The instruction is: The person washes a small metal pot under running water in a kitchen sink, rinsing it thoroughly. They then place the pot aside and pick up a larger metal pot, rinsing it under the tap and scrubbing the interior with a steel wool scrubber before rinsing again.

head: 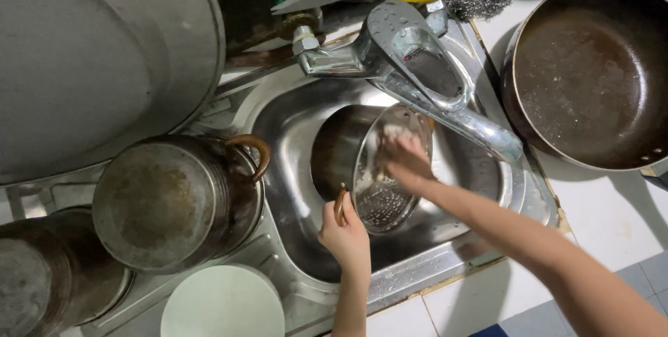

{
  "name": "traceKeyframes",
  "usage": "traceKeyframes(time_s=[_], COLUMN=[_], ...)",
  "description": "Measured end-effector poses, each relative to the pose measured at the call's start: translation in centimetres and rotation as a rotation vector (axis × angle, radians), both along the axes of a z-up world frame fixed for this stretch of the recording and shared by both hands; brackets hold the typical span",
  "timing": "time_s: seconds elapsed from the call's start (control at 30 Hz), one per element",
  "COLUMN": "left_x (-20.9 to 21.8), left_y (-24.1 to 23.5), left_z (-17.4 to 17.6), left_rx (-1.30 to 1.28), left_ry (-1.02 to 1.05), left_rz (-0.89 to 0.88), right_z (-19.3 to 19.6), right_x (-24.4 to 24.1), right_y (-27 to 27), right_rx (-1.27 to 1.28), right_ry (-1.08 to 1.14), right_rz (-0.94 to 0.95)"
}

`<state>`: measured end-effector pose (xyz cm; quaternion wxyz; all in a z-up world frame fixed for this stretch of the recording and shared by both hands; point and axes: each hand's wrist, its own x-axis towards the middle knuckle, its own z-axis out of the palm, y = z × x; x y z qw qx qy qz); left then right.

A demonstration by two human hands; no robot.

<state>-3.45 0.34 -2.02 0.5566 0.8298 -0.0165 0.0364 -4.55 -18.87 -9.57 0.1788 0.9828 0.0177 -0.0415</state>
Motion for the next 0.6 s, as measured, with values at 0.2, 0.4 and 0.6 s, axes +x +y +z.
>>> traceKeyframes(time_s=[0.2,0.4,0.6], left_x=[-1.1,-0.9,-1.2], left_y=[-0.3,-0.4,-0.5], left_z=[-0.4,-0.4,-0.5], left_rx=[0.023,0.038,-0.02], left_ry=[-0.059,-0.013,-0.069], left_rz=[-0.01,0.002,-0.019], right_z=[-2.8,0.3,2.3], right_x=[-1.5,-5.7,-4.5], right_y=[8.2,4.9,-4.5], right_rx=[1.268,1.679,0.508], right_ry=[0.236,-0.081,0.054], right_rz=[-0.649,-0.486,-0.051])
